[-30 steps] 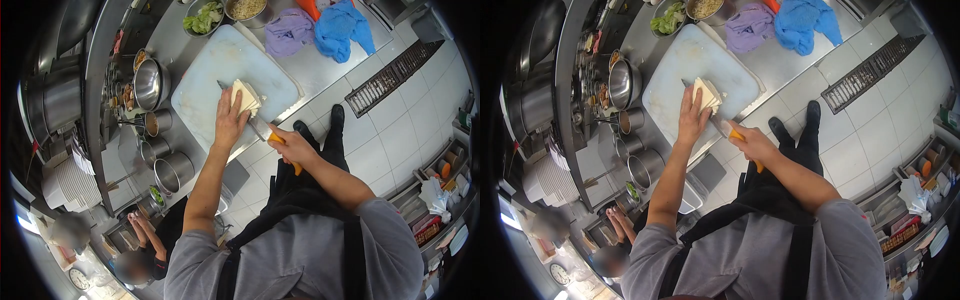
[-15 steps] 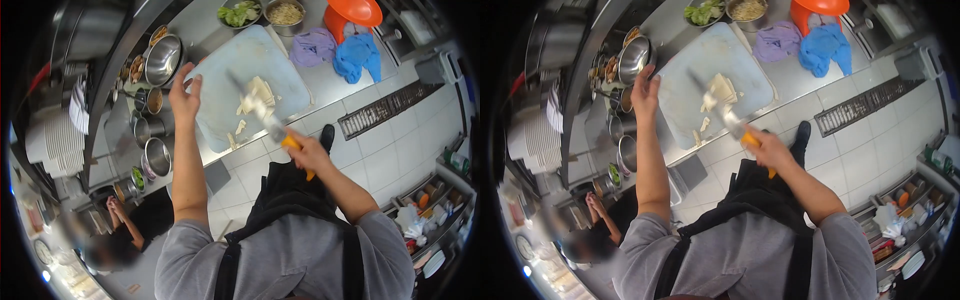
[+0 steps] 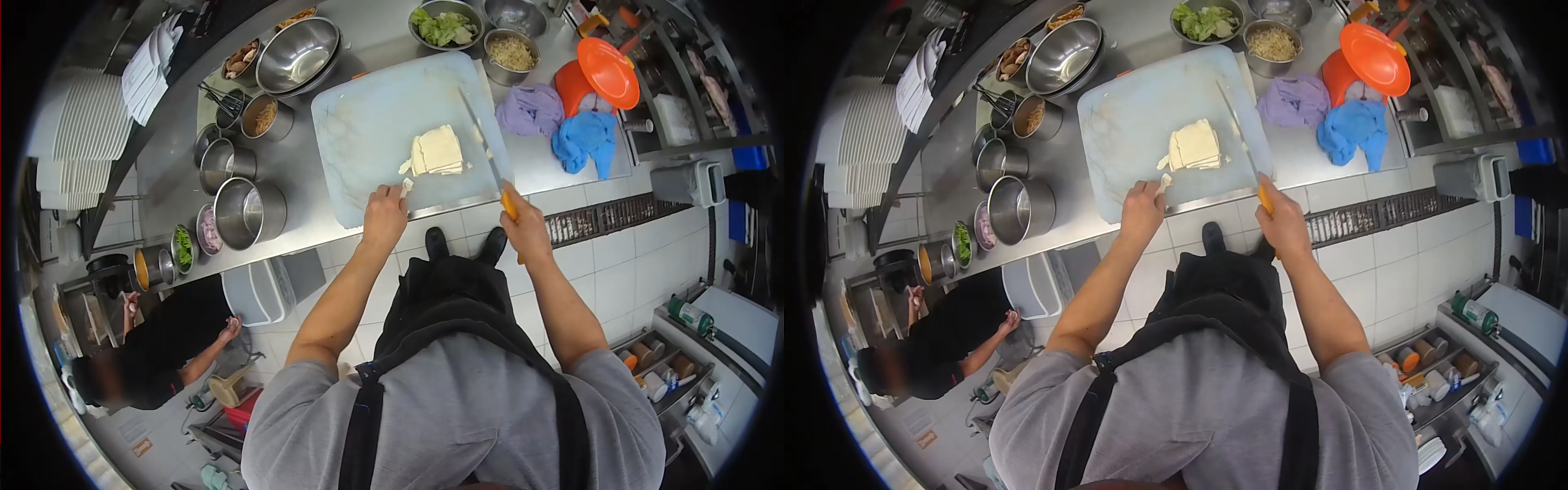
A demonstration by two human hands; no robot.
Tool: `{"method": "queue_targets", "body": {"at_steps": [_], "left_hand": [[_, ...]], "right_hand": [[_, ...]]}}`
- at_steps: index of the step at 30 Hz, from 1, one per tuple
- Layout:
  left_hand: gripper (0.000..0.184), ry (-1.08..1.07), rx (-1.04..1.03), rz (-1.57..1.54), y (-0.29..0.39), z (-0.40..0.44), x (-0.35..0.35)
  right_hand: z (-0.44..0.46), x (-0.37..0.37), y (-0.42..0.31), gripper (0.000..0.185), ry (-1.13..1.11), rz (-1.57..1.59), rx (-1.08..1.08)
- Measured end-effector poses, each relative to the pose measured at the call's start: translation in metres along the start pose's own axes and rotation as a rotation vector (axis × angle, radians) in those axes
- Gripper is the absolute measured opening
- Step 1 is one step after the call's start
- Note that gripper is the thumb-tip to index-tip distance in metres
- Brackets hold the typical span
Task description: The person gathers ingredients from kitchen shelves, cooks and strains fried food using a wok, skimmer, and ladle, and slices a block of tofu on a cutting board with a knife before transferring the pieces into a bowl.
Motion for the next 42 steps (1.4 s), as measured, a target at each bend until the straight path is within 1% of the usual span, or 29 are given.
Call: {"method": "queue_targets", "body": {"at_steps": [1, 2, 4, 5, 7, 8, 9, 10, 12, 14, 16, 17, 19, 20, 22, 23, 25, 26, 28, 29, 31, 32, 34, 35, 37, 38, 39, 40, 42], "left_hand": [[0.025, -0.003, -0.025, 0.040, 0.000, 0.002, -0.001], [0.019, -0.007, -0.054, 0.084, -0.001, 0.005, -0.002], [0.016, 0.010, -0.046, 0.011, -0.019, 0.025, 0.001], [0.014, 0.008, -0.032, -0.052, -0.033, 0.035, 0.003], [0.010, 0.002, -0.020, -0.080, -0.045, 0.057, 0.009], [0.011, -0.070, 0.095, -0.111, -0.048, 0.067, 0.013], [0.012, -0.144, 0.212, -0.138, -0.052, 0.074, 0.017], [0.012, -0.144, 0.213, -0.130, -0.043, 0.083, 0.024], [0.013, 0.023, 0.196, -0.293, -0.012, 0.110, 0.036], [0.017, -0.045, 0.229, -0.512, 0.015, 0.144, 0.009], [0.017, -0.104, 0.129, -0.691, 0.066, 0.170, -0.014], [0.017, -0.110, 0.120, -0.697, 0.082, 0.176, -0.027], [0.018, -0.223, 0.044, -0.482, 0.112, 0.186, -0.058], [0.018, -0.229, 0.042, -0.489, 0.112, 0.190, -0.066], [0.019, 0.010, -0.440, -0.320, 0.126, 0.187, -0.058], [0.019, 0.005, -0.439, -0.320, 0.121, 0.188, -0.052], [0.019, 0.059, -0.278, -0.259, 0.098, 0.192, -0.032], [0.019, 0.059, -0.276, -0.258, 0.095, 0.189, -0.020], [0.019, -0.024, -0.132, -0.157, 0.081, 0.177, -0.006], [0.019, -0.022, -0.128, -0.155, 0.081, 0.170, -0.001], [0.020, -0.183, -0.073, -0.271, 0.078, 0.158, -0.001], [0.020, -0.184, -0.067, -0.269, 0.075, 0.151, 0.000], [0.040, -0.396, -0.203, -0.126, 0.081, 0.135, -0.012], [0.040, -0.397, -0.197, -0.130, 0.079, 0.126, -0.015], [0.065, -0.446, -0.266, -0.087, 0.082, 0.107, -0.025], [0.079, -0.460, -0.269, -0.042, 0.080, 0.103, -0.028], [0.079, -0.463, -0.267, -0.045, 0.079, 0.098, -0.029], [0.079, -0.442, -0.222, -0.074, 0.078, 0.093, -0.026], [0.078, -0.420, -0.176, -0.106, 0.077, 0.089, -0.024]], "right_hand": [[0.001, 0.000, -0.002, 0.061, -0.003, -0.009, 0.009], [0.000, 0.000, 0.001, 0.059, -0.031, 0.009, -0.066], [0.003, 0.004, 0.005, 0.055, -0.042, -0.007, -0.138], [0.000, 0.004, 0.006, 0.055, -0.038, -0.010, -0.134], [0.000, 0.011, 0.006, 0.054, 0.112, 0.011, 0.015], [0.002, 0.015, 0.006, 0.054, 0.109, 0.014, 0.017], [0.000, 0.011, 0.013, 0.052, -0.006, 0.030, -0.119], [-0.003, 0.006, 0.018, 0.050, -0.117, 0.047, -0.255], [-0.001, 0.009, 0.015, 0.049, -0.095, 0.070, -0.275], [-0.001, 0.013, 0.015, 0.048, -0.066, 0.078, -0.303], [-0.001, 0.010, 0.020, 0.044, -0.050, 0.152, -0.357], [-0.001, 0.009, 0.023, 0.044, -0.041, 0.145, -0.360], [0.001, 0.010, 0.026, 0.041, -0.059, 0.150, -0.372], [0.002, 0.012, 0.023, 0.039, -0.053, 0.142, -0.363], [0.004, 0.020, 0.020, 0.038, -0.053, 0.119, -0.306], [0.006, 0.023, 0.014, 0.037, -0.054, 0.107, -0.248], [0.013, 0.031, 0.002, 0.036, -0.055, 0.093, -0.224], [0.018, 0.035, -0.005, 0.035, -0.043, 0.105, -0.186], [0.025, 0.037, -0.007, 0.034, -0.040, 0.120, -0.144], [0.030, 0.035, -0.004, 0.034, -0.081, 0.089, -0.157], [0.035, 0.028, 0.008, 0.033, -0.127, 0.060, -0.167], [0.036, 0.025, 0.013, 0.033, -0.125, 0.049, -0.094], [0.041, 0.024, 0.014, 0.033, -0.124, 0.032, -0.012], [0.039, 0.025, 0.014, 0.033, -0.146, 0.040, -0.075], [0.039, 0.029, 0.006, 0.034, -0.172, 0.043, -0.136], [0.037, 0.031, 0.004, 0.034, -0.180, 0.102, -0.240], [0.033, 0.031, 0.005, 0.035, -0.183, 0.161, -0.345], [0.030, 0.028, 0.010, 0.035, -0.184, 0.157, -0.346], [0.029, 0.024, 0.012, 0.036, -0.156, -0.031, -0.140]]}}
Point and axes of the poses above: each hand's wrist, its own z-axis towards the middle knuckle, its own x-axis out of the back of the hand, y = z × x, the point moved 6 cm from there along z, towards the middle knuckle, and after that the axes turned 15 degrees about x, right-handed, at the moved point
